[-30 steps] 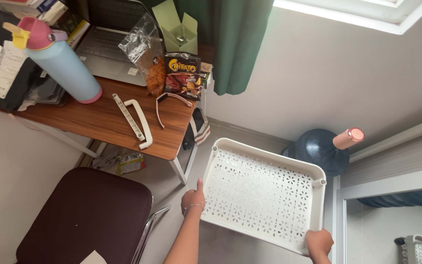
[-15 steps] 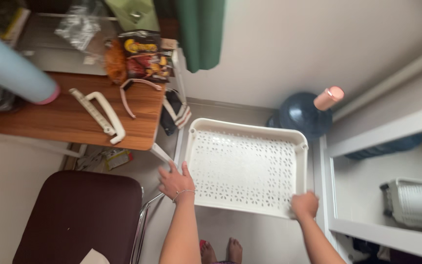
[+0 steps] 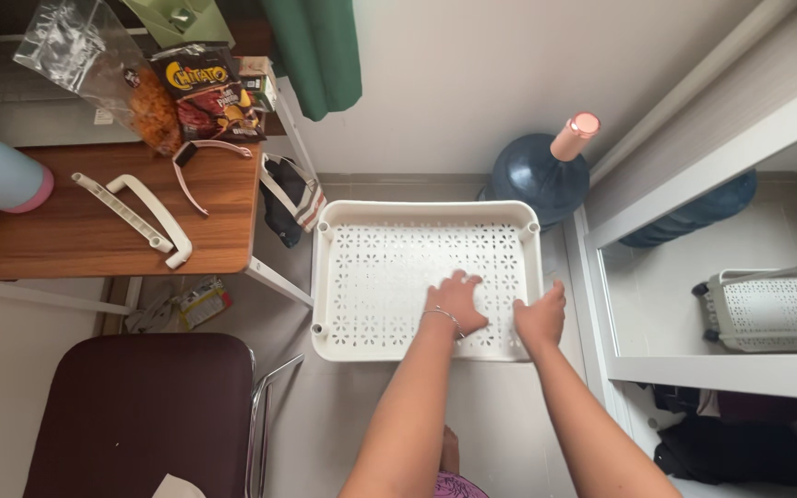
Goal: The person assembles a white plastic three-tier storage rack by inserting vertical poles into the trays and attaching side handles. The person stacks the trays onto the poles and secures the handles to complete the structure.
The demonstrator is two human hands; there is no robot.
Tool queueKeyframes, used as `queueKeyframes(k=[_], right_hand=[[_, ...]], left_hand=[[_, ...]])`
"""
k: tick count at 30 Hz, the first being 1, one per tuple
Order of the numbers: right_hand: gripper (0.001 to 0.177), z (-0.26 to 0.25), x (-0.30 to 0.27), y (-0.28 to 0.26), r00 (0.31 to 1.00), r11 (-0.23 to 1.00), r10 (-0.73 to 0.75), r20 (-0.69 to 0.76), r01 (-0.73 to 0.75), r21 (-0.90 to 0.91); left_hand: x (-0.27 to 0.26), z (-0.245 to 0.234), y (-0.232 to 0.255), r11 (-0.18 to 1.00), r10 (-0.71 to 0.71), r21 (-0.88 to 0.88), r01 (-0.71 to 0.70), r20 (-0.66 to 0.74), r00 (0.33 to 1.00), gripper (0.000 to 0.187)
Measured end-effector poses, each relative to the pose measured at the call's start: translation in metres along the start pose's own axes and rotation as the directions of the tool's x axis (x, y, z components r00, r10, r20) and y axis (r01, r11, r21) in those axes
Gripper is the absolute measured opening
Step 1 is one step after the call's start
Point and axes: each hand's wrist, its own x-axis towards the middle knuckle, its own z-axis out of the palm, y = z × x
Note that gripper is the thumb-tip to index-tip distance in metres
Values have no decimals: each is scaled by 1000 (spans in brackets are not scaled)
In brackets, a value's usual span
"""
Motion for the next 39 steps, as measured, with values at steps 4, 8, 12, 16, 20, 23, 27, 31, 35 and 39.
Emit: queueKeyframes(k=[4, 8, 12, 16, 20, 23, 27, 31, 35, 39], right_hand=[[61, 6, 4, 55, 989, 980, 69, 131, -91, 176], [45, 11, 6, 88, 982, 945, -58, 182, -5, 326], [49, 19, 30, 101, 860, 592, 227, 457, -495, 637], [34, 32, 45, 128, 639, 281, 398, 659, -768, 576], [40, 48, 51, 145, 535, 176, 223, 815, -844, 506], [41, 60, 42, 165, 467, 4, 105, 878, -883, 469], [48, 72, 49, 170, 357, -161, 126, 926, -913, 374], [54, 73, 59, 158, 297, -266, 279, 913, -890, 370], [63, 76, 66, 148, 213, -342, 292, 932, -887, 310], [54, 86, 68, 151, 212, -345, 277, 937, -888, 303]], left_hand=[[-7, 28, 19, 990, 141, 32, -141, -2, 990, 79], [0, 58, 44, 978, 204, -19, -207, -85, 975, 69], [0, 63, 76, 992, 68, -113, -64, 34, 997, 72], [-15, 69, 101, 987, -18, -154, 41, 147, 989, 95], [-14, 83, 116, 989, -48, -133, 64, 119, 992, 117], [-17, 113, 111, 999, -3, -42, 6, 60, 998, 101], [-8, 138, 100, 999, 8, -49, -9, -34, 999, 98], [-4, 146, 95, 997, 36, -69, -42, -83, 996, 96], [-3, 149, 98, 998, 18, -63, -24, -93, 996, 97], [-1, 154, 98, 1000, 8, -28, -11, -109, 994, 100]])
